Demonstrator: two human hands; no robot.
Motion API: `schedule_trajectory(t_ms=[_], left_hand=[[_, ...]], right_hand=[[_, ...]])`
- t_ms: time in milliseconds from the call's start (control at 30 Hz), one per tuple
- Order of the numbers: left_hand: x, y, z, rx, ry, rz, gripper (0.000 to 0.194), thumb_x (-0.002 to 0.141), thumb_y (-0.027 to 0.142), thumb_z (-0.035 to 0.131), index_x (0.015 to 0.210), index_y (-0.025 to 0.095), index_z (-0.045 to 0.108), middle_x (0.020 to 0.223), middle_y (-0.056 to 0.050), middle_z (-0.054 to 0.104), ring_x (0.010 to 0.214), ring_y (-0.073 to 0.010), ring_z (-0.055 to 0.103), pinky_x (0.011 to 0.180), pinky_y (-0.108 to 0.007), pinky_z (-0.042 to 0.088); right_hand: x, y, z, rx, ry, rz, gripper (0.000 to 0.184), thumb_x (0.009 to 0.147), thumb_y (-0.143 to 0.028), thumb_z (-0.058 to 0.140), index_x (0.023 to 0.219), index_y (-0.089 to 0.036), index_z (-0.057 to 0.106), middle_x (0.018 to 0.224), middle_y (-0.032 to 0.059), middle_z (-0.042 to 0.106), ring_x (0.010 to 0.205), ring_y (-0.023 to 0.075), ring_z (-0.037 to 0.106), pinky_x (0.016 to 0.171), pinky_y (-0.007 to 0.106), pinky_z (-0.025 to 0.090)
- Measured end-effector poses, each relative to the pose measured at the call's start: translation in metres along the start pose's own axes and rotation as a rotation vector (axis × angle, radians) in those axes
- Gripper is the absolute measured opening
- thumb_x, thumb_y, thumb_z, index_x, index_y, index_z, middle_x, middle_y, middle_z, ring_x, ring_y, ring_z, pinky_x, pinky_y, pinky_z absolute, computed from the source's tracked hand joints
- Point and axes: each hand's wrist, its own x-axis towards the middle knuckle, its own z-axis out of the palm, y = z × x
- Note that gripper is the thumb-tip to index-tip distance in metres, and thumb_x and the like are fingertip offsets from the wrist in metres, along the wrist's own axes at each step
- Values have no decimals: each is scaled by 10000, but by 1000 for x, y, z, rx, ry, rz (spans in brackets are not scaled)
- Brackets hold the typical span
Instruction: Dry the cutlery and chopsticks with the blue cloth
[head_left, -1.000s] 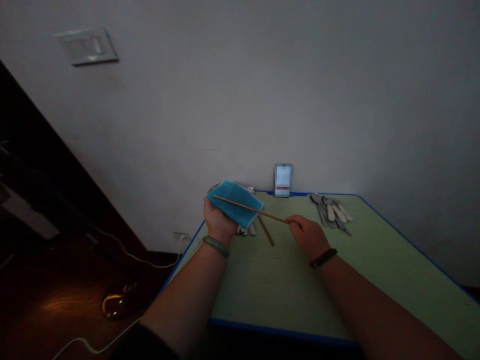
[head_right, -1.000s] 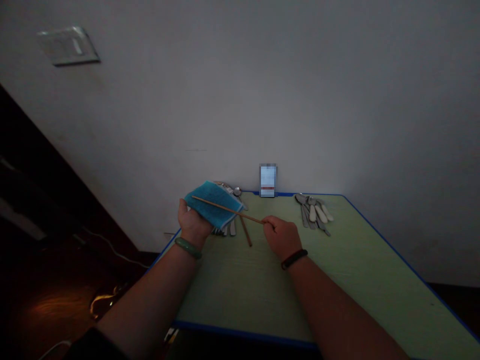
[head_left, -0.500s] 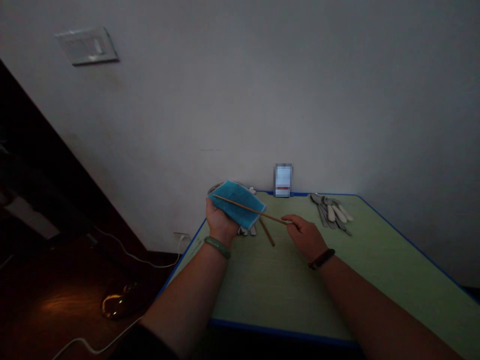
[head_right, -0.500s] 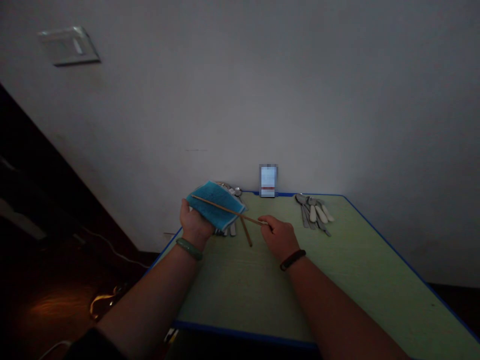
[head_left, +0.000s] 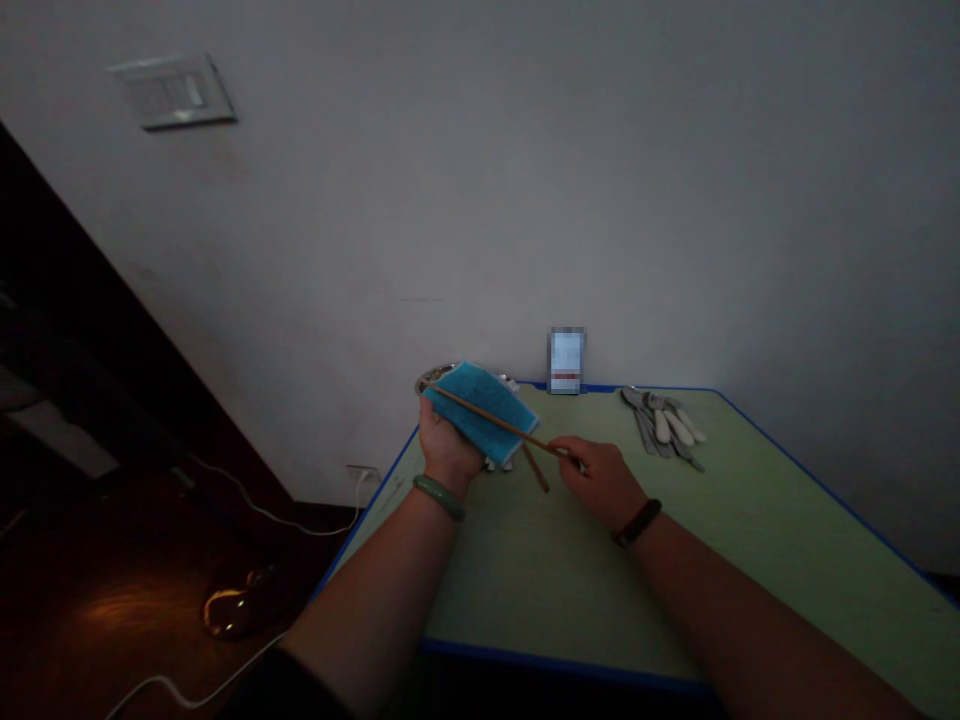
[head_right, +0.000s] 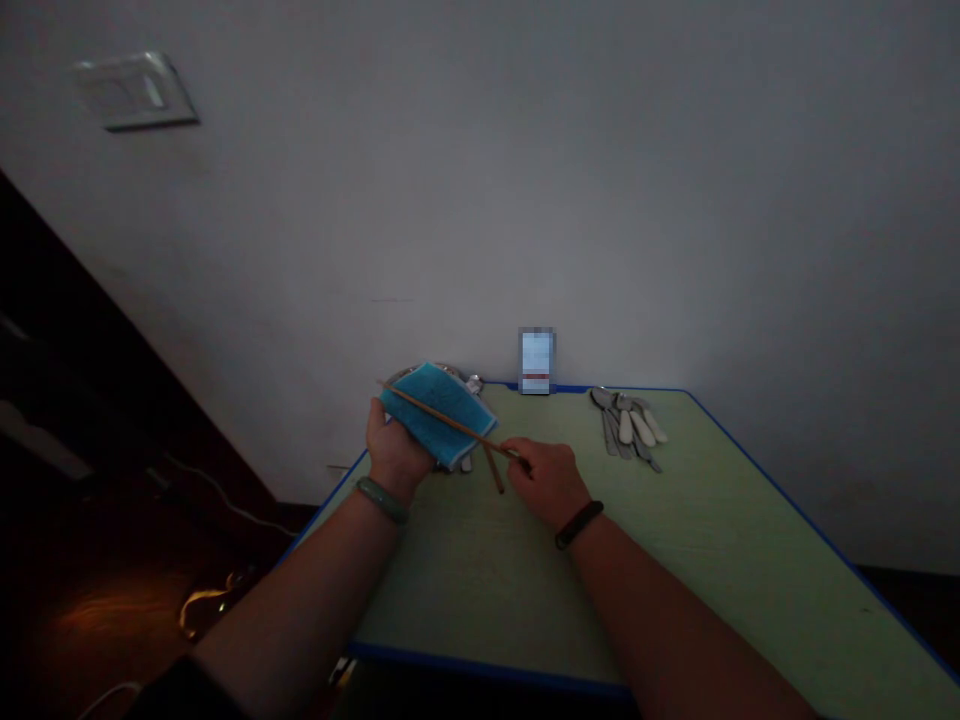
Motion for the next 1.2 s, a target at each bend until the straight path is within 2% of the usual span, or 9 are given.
schedule_trajectory(t_ms=[167,267,467,700,833,1000,1200], left_hand=[[-2,-2,1,29,-17,-24,708,871,678,314,1192,153,663,1175,-152,696,1167,-340,612,1033,-525,424],[-1,-4,1,49,-19,-48,759,867,703,277,1223,141,642,1186,-165,690,1184,-349,599,1031,-537,420],[0,-10,0,35,-44,-88,738,839,721,345,1228,164,634,1217,-163,679,1208,-358,578,1018,-561,423],[-7,-15,4,51,-22,-144,765,882,699,264,1260,132,612,1205,-178,681,1170,-359,603,1028,-560,411],[-6,-19,2,62,-16,-144,717,872,689,323,1228,152,638,1141,-152,713,1140,-342,625,1029,-541,417],[-3,-20,-1,73,-21,-139,728,885,665,303,1225,117,639,1139,-172,710,1118,-340,637,1025,-529,423],[-2,-20,-2,67,-13,-141,699,871,671,344,1207,140,649,1153,-161,708,1143,-343,621,1030,-539,416]], right_hand=[[1,-4,1,-62,3,-33,284,821,-168,502,993,-194,725,674,16,721,621,164,659,678,272,436],[1,-4,2,-85,-17,-76,289,854,-170,494,1020,-204,728,803,39,762,725,179,693,737,284,442],[1,-4,5,-116,-88,-108,316,918,-213,478,1128,-247,713,993,49,769,897,192,702,836,313,437],[0,-4,10,-213,-121,-112,301,935,-255,502,1169,-263,692,1003,50,754,917,198,683,816,322,407],[-1,-5,11,-221,-105,-117,302,926,-224,515,1172,-278,683,1068,49,739,973,194,665,852,330,385],[-1,-7,12,-228,-119,-112,309,919,-195,525,1174,-273,682,1061,53,737,980,199,657,861,350,369],[-2,-5,12,-193,-121,-128,302,927,-228,509,1169,-259,688,1059,54,746,956,204,668,844,354,373]])
